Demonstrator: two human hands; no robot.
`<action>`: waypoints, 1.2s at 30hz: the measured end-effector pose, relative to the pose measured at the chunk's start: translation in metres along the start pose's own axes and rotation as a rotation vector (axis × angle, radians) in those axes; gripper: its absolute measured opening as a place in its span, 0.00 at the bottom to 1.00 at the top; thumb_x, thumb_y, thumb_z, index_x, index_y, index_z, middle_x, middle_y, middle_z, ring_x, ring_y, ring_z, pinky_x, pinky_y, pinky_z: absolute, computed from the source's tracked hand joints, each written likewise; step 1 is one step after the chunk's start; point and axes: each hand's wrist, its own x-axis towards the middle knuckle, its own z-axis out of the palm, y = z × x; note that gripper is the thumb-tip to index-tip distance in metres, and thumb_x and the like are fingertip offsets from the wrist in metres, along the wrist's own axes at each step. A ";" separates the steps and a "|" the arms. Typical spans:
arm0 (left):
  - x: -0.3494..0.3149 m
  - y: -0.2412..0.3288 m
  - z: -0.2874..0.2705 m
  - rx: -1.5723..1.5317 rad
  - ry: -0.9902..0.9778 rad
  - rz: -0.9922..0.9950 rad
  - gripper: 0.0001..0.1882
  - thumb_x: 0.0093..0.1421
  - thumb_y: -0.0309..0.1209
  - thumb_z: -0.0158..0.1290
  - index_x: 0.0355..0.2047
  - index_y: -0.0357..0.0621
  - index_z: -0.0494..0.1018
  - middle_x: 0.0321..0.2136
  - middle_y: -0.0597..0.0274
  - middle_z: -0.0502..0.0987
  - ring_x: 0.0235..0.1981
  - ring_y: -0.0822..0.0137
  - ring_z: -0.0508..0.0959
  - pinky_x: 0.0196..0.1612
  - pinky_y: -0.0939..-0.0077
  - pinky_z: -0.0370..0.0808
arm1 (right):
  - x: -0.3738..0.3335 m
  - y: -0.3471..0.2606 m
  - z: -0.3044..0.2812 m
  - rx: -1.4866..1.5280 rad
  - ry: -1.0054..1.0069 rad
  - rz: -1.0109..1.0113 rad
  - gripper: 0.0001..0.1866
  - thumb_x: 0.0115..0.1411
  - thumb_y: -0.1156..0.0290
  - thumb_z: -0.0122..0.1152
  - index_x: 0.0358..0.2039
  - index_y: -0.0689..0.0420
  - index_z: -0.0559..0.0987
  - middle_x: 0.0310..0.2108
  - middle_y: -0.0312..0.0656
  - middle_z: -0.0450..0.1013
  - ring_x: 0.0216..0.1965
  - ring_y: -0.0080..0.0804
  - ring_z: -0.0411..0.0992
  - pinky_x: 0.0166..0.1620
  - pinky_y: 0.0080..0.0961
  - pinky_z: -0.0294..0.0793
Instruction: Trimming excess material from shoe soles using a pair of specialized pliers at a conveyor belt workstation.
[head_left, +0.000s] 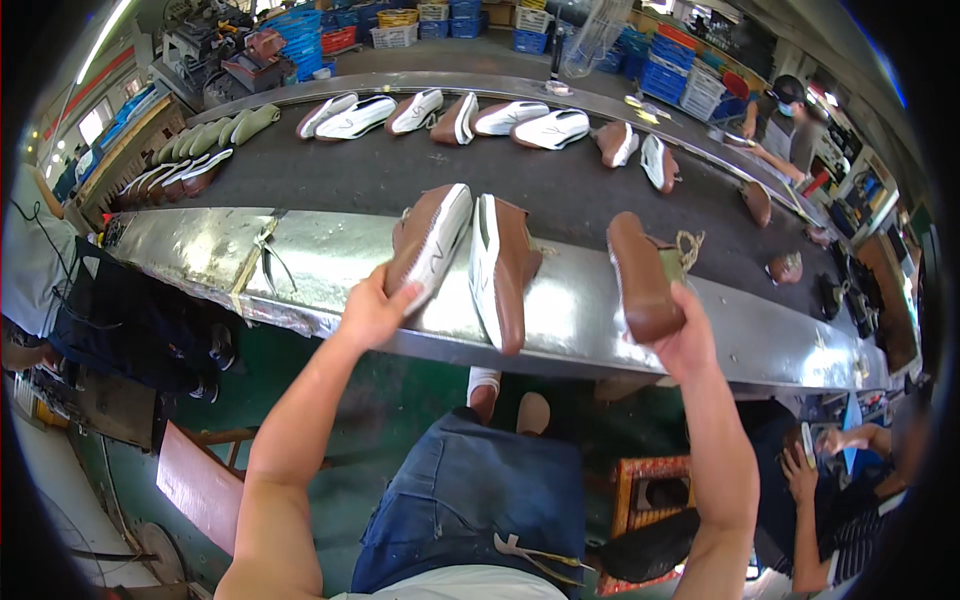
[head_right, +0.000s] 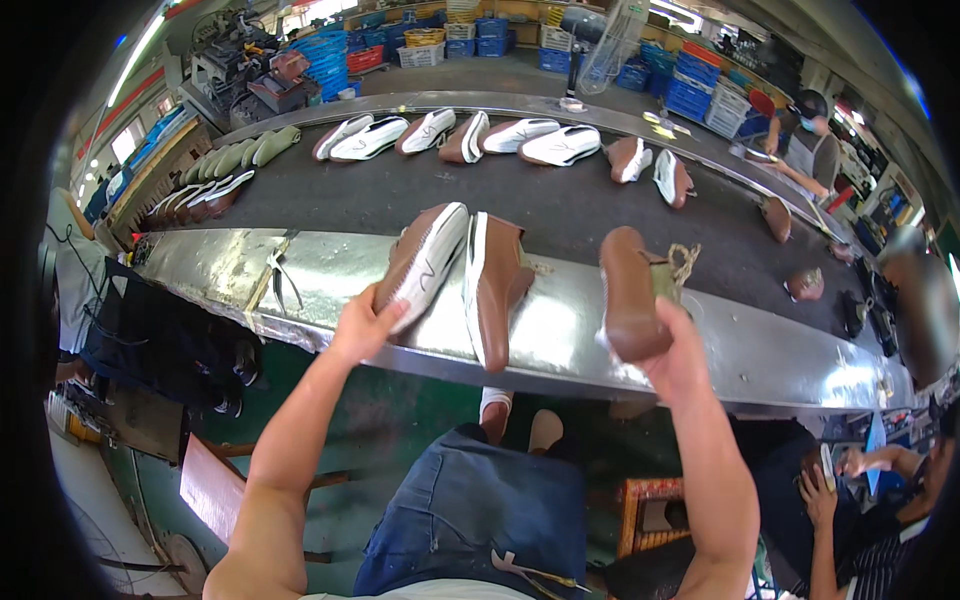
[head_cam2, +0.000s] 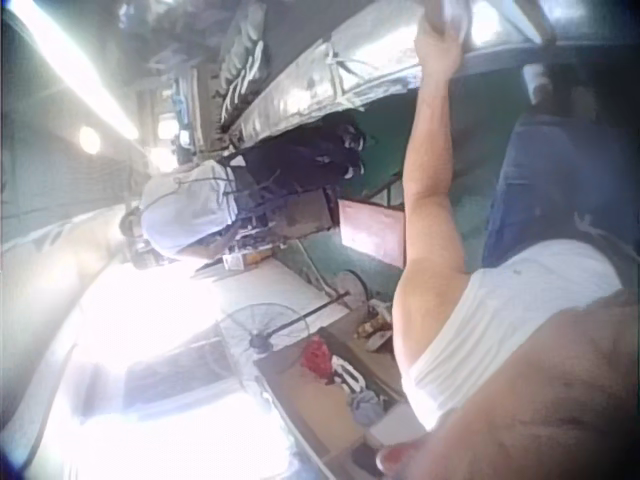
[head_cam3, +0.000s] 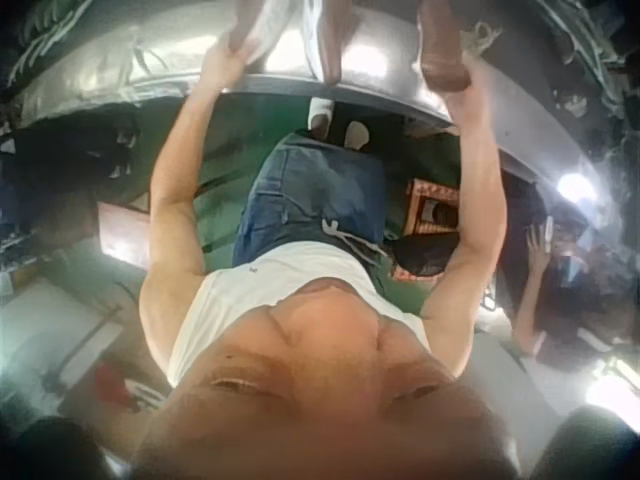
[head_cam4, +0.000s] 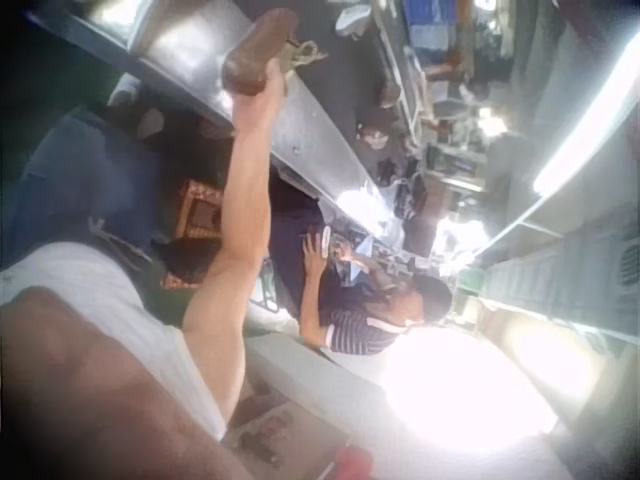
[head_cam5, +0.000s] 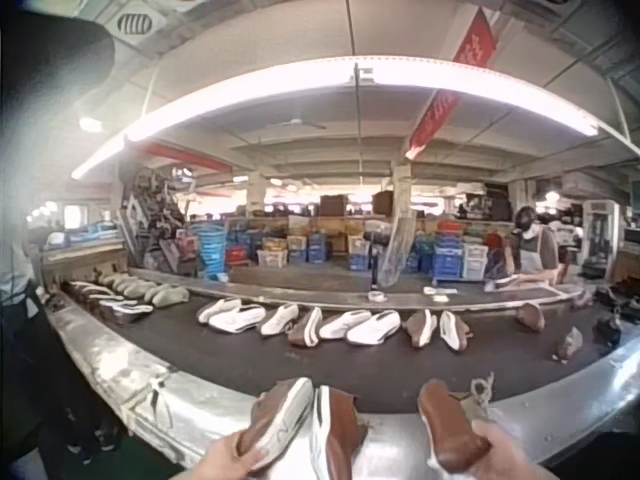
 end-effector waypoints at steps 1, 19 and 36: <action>-0.003 -0.001 0.010 -0.037 0.011 0.065 0.35 0.61 0.47 0.61 0.59 0.32 0.69 0.42 0.37 0.82 0.44 0.45 0.84 0.49 0.58 0.78 | 0.035 -0.008 -0.006 0.017 0.024 0.028 0.32 0.68 0.48 0.50 0.62 0.59 0.69 0.54 0.49 0.75 0.51 0.48 0.77 0.48 0.52 0.80; 0.085 -0.087 -0.090 0.930 0.458 -0.329 0.39 0.65 0.45 0.53 0.69 0.36 0.57 0.68 0.35 0.58 0.70 0.37 0.56 0.68 0.41 0.57 | 0.275 0.060 -0.085 -1.662 0.762 -0.775 0.39 0.62 0.66 0.61 0.68 0.68 0.56 0.70 0.64 0.50 0.72 0.62 0.48 0.70 0.55 0.50; 0.269 -0.101 -0.084 0.753 0.394 0.079 0.33 0.63 0.44 0.58 0.61 0.32 0.68 0.63 0.42 0.69 0.66 0.44 0.65 0.68 0.54 0.62 | 0.249 0.046 -0.026 -1.575 0.204 -0.747 0.22 0.59 0.73 0.60 0.54 0.63 0.72 0.59 0.52 0.69 0.63 0.52 0.65 0.64 0.44 0.63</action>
